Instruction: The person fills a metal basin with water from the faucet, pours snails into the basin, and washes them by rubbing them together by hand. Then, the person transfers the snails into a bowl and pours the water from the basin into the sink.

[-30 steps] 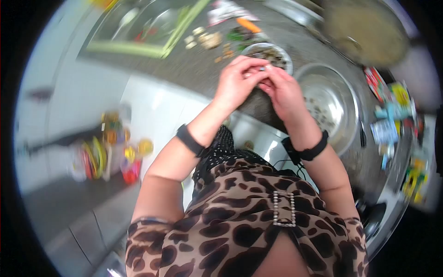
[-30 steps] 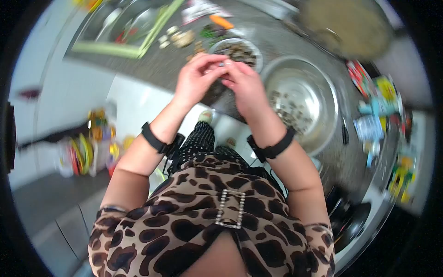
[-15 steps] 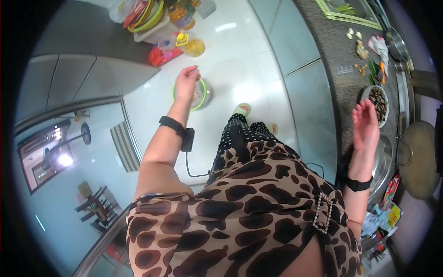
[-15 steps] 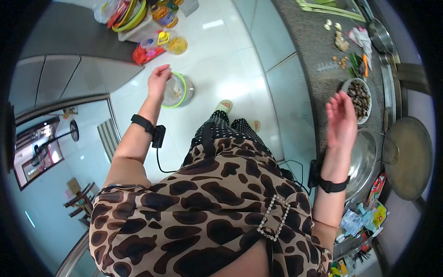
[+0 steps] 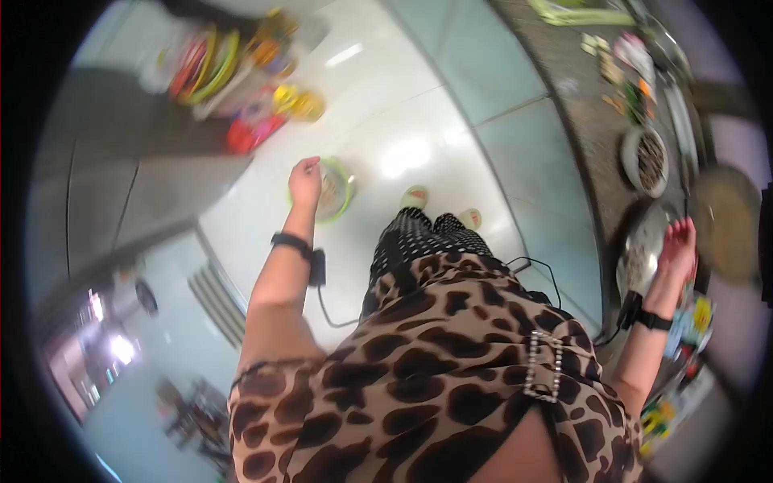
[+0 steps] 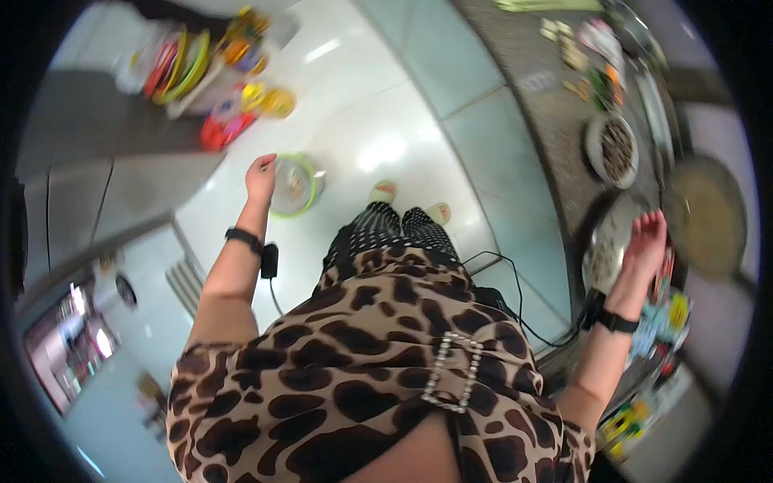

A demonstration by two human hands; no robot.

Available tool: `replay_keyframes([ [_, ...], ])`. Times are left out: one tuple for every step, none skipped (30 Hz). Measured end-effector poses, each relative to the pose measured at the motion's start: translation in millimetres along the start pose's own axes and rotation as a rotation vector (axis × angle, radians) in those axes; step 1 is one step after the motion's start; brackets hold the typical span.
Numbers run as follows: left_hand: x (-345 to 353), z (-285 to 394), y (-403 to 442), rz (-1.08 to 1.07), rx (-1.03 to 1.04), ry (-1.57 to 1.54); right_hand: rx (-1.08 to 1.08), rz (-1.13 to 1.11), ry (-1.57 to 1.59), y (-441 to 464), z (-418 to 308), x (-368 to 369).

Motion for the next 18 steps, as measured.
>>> replay_keyframes([
  [16.0, 44.3, 4.1, -0.054, 0.079, -0.112, -0.051, 0.128, -0.045, -15.1, -3.9, -12.3],
  [43.3, 92.1, 0.7, -0.211, 0.037, -0.202, -0.069, 0.221, -0.116, -35.5, -9.2, -13.4],
  [71.2, 147.3, -10.6, -0.387, -0.007, -0.276, -0.059, 0.244, -0.133, -42.8, -6.7, -29.6],
  [97.7, 203.3, -25.4, -0.512, 0.068, -0.336, -0.108, 0.327, -0.15, -64.0, -11.6, -31.3],
  [123.7, 256.3, -42.0, -0.64, 0.134, -0.39, -0.116, 0.402, -0.095, -75.5, -8.5, -43.5],
  [145.8, 308.1, -65.0, -0.748, 0.201, -0.378, -0.114, 0.437, -0.066, -80.0, -3.9, -58.4],
  [162.3, 355.1, -97.8, -0.906, 0.237, -0.42, -0.061, 0.524, -0.066, -89.9, 3.5, -69.7],
  [159.4, 397.8, -144.9, -1.026, 0.258, -0.465, -0.06, 0.518, -0.064, -103.1, -7.6, -77.1],
  [180.1, 435.1, -173.0, -1.088, 0.299, -0.438, -0.049, 0.526, -0.065, -102.1, -1.1, -86.4],
  [192.0, 462.6, -209.6, -1.227, 0.362, -0.423, -0.012, 0.527, -0.115, -108.3, 7.8, -90.3],
  [211.2, 486.3, -246.7, -1.363, 0.416, -0.408, 0.03, 0.522, -0.171, -107.1, 13.3, -98.4],
  [225.8, 500.7, -271.4, -1.391, 0.439, -0.395, 0.058, 0.509, -0.24, -110.0, 16.7, -101.7],
  [239.3, 516.8, -302.8, -1.484, 0.513, -0.367, 0.085, 0.487, -0.308, -110.6, 20.1, -105.4],
  [249.8, 530.5, -330.2, -1.571, 0.585, -0.338, 0.152, 0.431, -0.384, -107.8, 29.8, -112.3],
  [264.7, 543.5, -360.9, -1.567, 0.61, -0.32, 0.142, 0.435, -0.359, -108.8, 26.3, -132.0],
  [285.8, 549.4, -377.9, -1.528, 0.789, -0.194, 0.17, 0.361, -0.489, -105.0, 33.0, -132.8],
  [302.4, 558.5, -396.1, -1.478, 0.963, -0.065, 0.2, 0.283, -0.617, -99.5, 39.3, -135.2],
  [318.8, 567.3, -411.6, -1.482, 0.974, -0.047, 0.201, 0.292, -0.599, -94.1, 42.4, -149.3],
])
Point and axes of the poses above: each hand's wrist, its own y-axis towards the middle knuckle, its own x-axis out of the palm, z = x × y, the point moved 10 cm from there along y, towards the middle knuckle, and after that the axes turned 2 degrees about -x, right-handed, at the moved point
